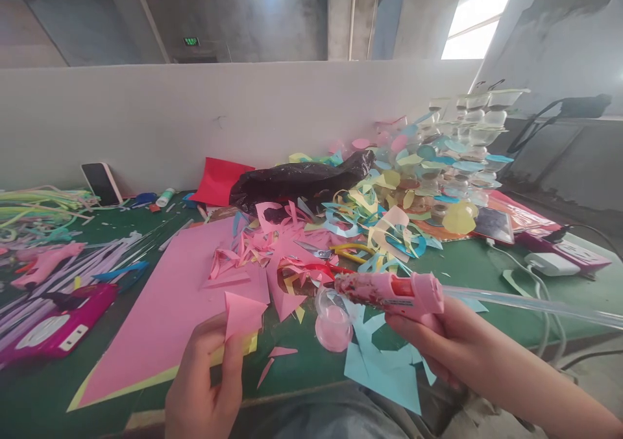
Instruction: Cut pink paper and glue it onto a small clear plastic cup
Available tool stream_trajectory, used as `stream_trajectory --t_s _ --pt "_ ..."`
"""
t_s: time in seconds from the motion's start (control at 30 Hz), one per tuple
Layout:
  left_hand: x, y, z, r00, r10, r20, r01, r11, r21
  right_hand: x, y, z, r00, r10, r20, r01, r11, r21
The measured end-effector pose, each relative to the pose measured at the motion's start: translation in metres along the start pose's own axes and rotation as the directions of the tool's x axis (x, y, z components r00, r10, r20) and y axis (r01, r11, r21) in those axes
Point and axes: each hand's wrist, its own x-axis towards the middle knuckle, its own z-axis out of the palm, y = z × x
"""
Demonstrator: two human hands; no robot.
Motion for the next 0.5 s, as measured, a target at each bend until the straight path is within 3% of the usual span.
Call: stream_trajectory --t_s 0.27,0.5 --pt "0.0024 0.0024 0.0007 0.999 0.041 -0.002 -0.041 0.999 -0.007 -0.0002 -0.0060 -0.0007 0.999 -0.014 0.047 0.015 1.000 -0.017" --pt "0.0028 0.0018 0.0009 0.999 0.048 0.011 -0.048 0.999 -0.012 -0.0010 -0.0047 0.0001 0.999 -0.045 0.009 0.045 0.998 -0.031"
